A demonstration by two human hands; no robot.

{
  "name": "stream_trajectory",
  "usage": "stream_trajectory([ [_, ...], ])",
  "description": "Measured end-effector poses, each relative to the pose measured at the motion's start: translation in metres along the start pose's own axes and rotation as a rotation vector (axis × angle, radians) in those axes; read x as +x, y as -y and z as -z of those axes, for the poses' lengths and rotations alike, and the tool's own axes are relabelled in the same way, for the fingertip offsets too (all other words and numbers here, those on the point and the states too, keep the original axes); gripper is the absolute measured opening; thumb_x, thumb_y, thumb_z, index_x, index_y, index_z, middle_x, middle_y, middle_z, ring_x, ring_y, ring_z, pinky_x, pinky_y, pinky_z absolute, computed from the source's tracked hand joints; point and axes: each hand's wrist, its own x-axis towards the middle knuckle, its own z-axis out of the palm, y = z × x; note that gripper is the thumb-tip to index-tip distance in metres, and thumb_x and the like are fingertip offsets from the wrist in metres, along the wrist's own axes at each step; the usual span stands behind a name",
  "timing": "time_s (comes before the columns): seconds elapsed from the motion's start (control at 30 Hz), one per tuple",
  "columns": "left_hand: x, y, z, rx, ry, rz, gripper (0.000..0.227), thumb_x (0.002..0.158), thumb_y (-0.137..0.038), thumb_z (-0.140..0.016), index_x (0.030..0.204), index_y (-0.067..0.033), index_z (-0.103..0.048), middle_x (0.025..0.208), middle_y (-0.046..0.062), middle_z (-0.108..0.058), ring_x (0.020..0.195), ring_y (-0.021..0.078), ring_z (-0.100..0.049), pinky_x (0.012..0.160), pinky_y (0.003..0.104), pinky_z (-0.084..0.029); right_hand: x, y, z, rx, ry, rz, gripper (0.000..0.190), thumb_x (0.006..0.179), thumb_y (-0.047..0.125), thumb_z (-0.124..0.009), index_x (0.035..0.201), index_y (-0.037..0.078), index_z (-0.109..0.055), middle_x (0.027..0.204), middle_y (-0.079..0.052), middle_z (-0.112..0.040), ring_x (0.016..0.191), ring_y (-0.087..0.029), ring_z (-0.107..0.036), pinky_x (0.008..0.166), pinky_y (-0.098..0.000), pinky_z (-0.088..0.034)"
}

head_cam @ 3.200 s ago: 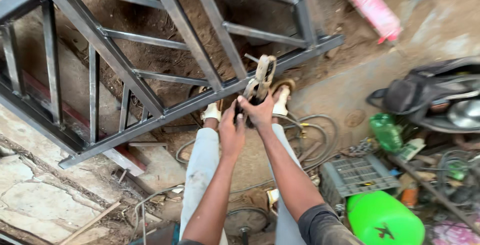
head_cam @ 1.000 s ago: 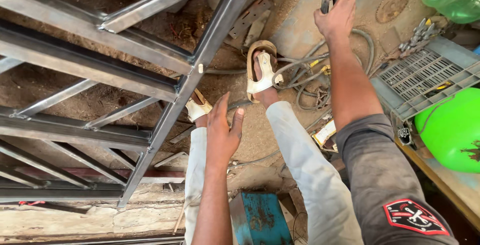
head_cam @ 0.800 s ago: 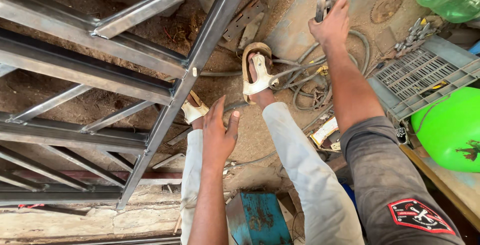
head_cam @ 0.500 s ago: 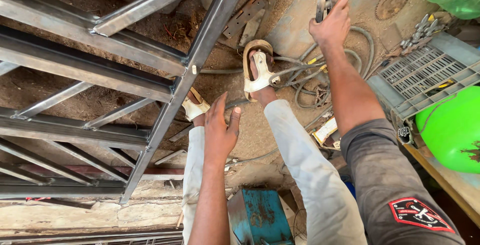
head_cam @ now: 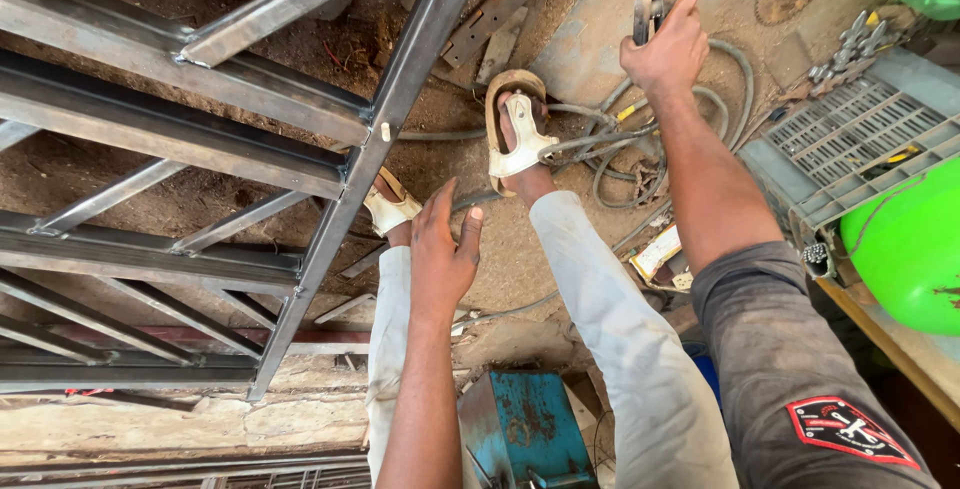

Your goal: The person welds joints on a metal frame using a welding torch while seated on the ground. They hold the frame with one hand and apply the torch to multiple joints, producing sparks and molten metal.

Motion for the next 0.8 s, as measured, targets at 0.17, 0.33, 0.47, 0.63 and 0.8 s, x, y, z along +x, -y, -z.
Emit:
stream_trajectory([
  [0.17,-0.002,0.001,0.0,-0.013,-0.002,-0.017,0.056,0.101,-0.034,-0.063,0.146,-0.0034,-0.051,0.143,0.026,-0.058,0.134,0.0436,-0.052,0.111,0.051,-0.04,-0.013,0.012,0.01,0.051,0.086,-0.054,0.073,0.079,0.017,-0.083,0.131,0.004,-0.033,0.096,-0.021,-0.062,0.079,-0.032,-0.07,0.072,-0.0461,-0.063],
  [0.33,-0.004,0.003,0.002,-0.035,-0.01,-0.03,0.055,0.1,-0.032,-0.064,0.145,-0.0021,-0.052,0.142,0.026,-0.059,0.131,0.0449,-0.053,0.11,0.05,-0.041,-0.026,0.017,0.007,0.006,-0.002,0.06,0.077,0.077,0.023,-0.088,0.128,0.004,-0.034,0.095,-0.024,-0.064,0.081,-0.04,-0.068,0.079,-0.0526,-0.057],
  [0.47,-0.006,0.006,0.003,-0.052,-0.043,-0.081,0.054,0.102,-0.031,-0.064,0.145,0.0,-0.052,0.142,0.028,-0.058,0.132,0.0456,-0.053,0.111,0.051,-0.041,-0.009,0.017,0.001,0.34,-0.073,0.003,0.069,0.072,0.016,-0.081,0.128,0.004,-0.042,0.102,-0.022,-0.067,0.089,-0.036,-0.07,0.077,-0.049,-0.059],
  [0.63,-0.007,0.003,0.005,-0.051,-0.025,-0.062,0.055,0.101,-0.032,-0.064,0.144,-0.001,-0.052,0.141,0.027,-0.059,0.131,0.0445,-0.053,0.11,0.05,-0.041,0.042,0.021,-0.006,0.5,-0.1,-0.028,0.051,0.081,0.02,-0.073,0.122,-0.002,-0.051,0.086,-0.023,-0.069,0.078,-0.038,-0.068,0.078,-0.0485,-0.056],
  [0.8,-0.008,0.002,0.011,-0.041,-0.033,-0.049,0.055,0.101,-0.032,-0.064,0.145,-0.0022,-0.052,0.142,0.026,-0.058,0.131,0.0443,-0.053,0.11,0.051,-0.039,0.061,0.038,-0.015,0.413,-0.124,-0.047,0.038,0.081,0.022,-0.072,0.106,-0.005,-0.061,0.086,-0.024,-0.073,0.08,-0.041,-0.073,0.078,-0.0465,-0.058],
])
